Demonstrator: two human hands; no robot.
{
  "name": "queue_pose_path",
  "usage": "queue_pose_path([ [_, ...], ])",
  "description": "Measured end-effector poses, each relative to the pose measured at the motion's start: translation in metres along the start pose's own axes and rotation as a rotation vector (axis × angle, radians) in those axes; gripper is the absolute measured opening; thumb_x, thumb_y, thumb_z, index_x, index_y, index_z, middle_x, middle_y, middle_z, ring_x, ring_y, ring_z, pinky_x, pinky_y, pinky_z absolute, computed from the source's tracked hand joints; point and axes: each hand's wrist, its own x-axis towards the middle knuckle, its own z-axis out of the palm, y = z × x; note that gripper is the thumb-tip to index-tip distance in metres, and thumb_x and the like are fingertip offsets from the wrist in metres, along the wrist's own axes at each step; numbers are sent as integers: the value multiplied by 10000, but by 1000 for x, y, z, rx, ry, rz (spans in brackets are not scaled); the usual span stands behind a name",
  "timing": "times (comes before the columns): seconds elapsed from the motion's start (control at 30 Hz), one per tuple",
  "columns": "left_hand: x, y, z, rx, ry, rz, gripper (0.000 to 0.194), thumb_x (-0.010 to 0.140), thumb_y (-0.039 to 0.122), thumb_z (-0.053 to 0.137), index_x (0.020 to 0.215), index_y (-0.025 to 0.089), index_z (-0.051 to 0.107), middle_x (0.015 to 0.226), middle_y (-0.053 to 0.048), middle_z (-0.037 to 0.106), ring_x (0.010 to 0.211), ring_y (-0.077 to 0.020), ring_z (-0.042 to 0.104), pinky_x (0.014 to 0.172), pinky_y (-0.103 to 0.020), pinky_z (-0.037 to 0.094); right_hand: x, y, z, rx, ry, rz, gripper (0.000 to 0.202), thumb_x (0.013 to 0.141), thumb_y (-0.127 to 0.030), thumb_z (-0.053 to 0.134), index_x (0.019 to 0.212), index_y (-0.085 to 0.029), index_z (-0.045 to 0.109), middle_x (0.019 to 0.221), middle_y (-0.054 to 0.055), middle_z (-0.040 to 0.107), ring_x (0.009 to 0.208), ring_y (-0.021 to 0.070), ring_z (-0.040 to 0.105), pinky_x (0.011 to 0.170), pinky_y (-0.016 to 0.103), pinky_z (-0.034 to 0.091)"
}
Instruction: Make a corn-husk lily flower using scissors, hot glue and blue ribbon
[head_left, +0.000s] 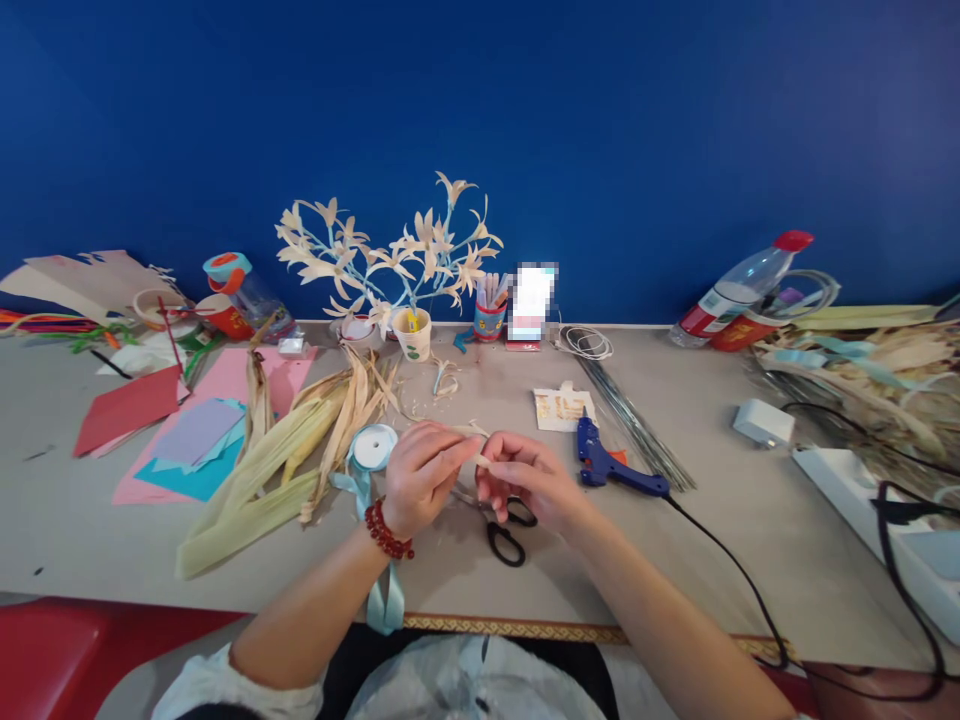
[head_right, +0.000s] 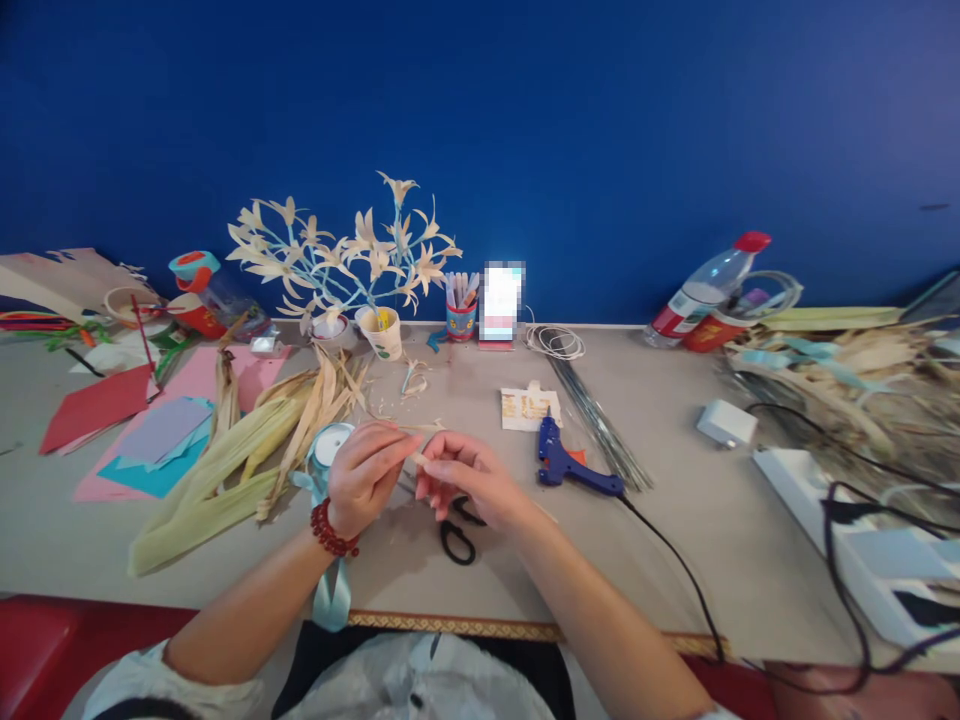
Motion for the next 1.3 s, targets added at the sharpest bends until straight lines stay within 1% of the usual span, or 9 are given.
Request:
queue_pose_path([
  [0.2, -4, 2, 2, 7, 74, -76, 431, 823, 93, 579, 1241, 192, 552, 1051, -101, 661, 963, -203, 623, 839, -377, 531, 0, 1, 1, -57, 46, -14, 224, 824, -351, 682, 769, -170, 563, 642, 1, 665, 480, 80, 571, 438, 173, 500],
  [0.47, -3, 4, -3, 94, 63, 80, 294, 796, 100, 615, 1059, 229, 650, 978, -62, 705, 957, -213, 614, 900, -448, 507, 0, 2, 4, -67, 0, 10, 263, 828, -392, 676, 762, -165, 560, 639, -6, 655, 477, 74, 561, 436, 168, 493],
  [0.6, -3, 0, -4, 86, 97, -1, 293, 806, 87, 599, 1055, 229, 661, 984, -56, 720, 940, -203, 629, 892, -432, 514, 0, 3, 2, -54, -12, 0, 264, 831, -388, 672, 747, -164, 562, 646, -1, 666, 475, 77, 563, 435, 174, 496],
  [0.77, 0, -7, -4, 73, 289, -208, 226, 840, 77, 571, 999, 204, 668, 951, -62, 708, 918, -196, 649, 846, -399, 534, 0, 4, -1, -79, 18, 7, 249, 823, -377, 681, 745, -168, 571, 637, 1, 673, 467, 80, 558, 448, 187, 493],
  [0.87, 0, -6, -4, 27, 221, -225, 203, 864, 103, 535, 1003, 192, 653, 969, -72, 697, 929, -197, 649, 841, -393, 538, 1, 7, -4, -150, 23, -16, 251, 833, -394, 666, 757, -174, 573, 652, 2, 664, 488, 88, 554, 479, 203, 489],
  [0.97, -3, -1, -3, -3, 170, -179, 242, 863, 91, 504, 1041, 191, 633, 962, -77, 689, 927, -199, 645, 850, -406, 531, 4, 8, -10, -366, 101, -103, 241, 857, -398, 631, 766, -180, 586, 663, -6, 630, 525, 94, 546, 520, 209, 459],
  [1.1, -9, 8, 4, -126, 25, 46, 276, 817, 69, 520, 1046, 192, 613, 821, -50, 690, 767, -171, 641, 727, -347, 532, 16, 0, -21, -928, 276, -258, 208, 896, -371, 562, 820, -196, 644, 733, 17, 649, 622, 136, 571, 561, 228, 409],
  [1.23, -12, 17, 13, -184, -120, 102, 250, 812, 81, 508, 1022, 177, 604, 696, -34, 668, 623, -150, 590, 596, -290, 477, 46, -16, -26, -1503, 310, -182, 195, 917, -322, 506, 899, -226, 675, 831, 36, 706, 735, 181, 618, 640, 254, 390],
  [1.3, -12, 20, 14, -179, -132, 105, 239, 812, 84, 505, 1010, 172, 605, 681, -35, 661, 606, -150, 577, 579, -285, 456, 69, -20, -27, -1653, 303, -125, 194, 912, -290, 499, 919, -224, 682, 916, 59, 718, 849, 207, 629, 700, 263, 389],
])
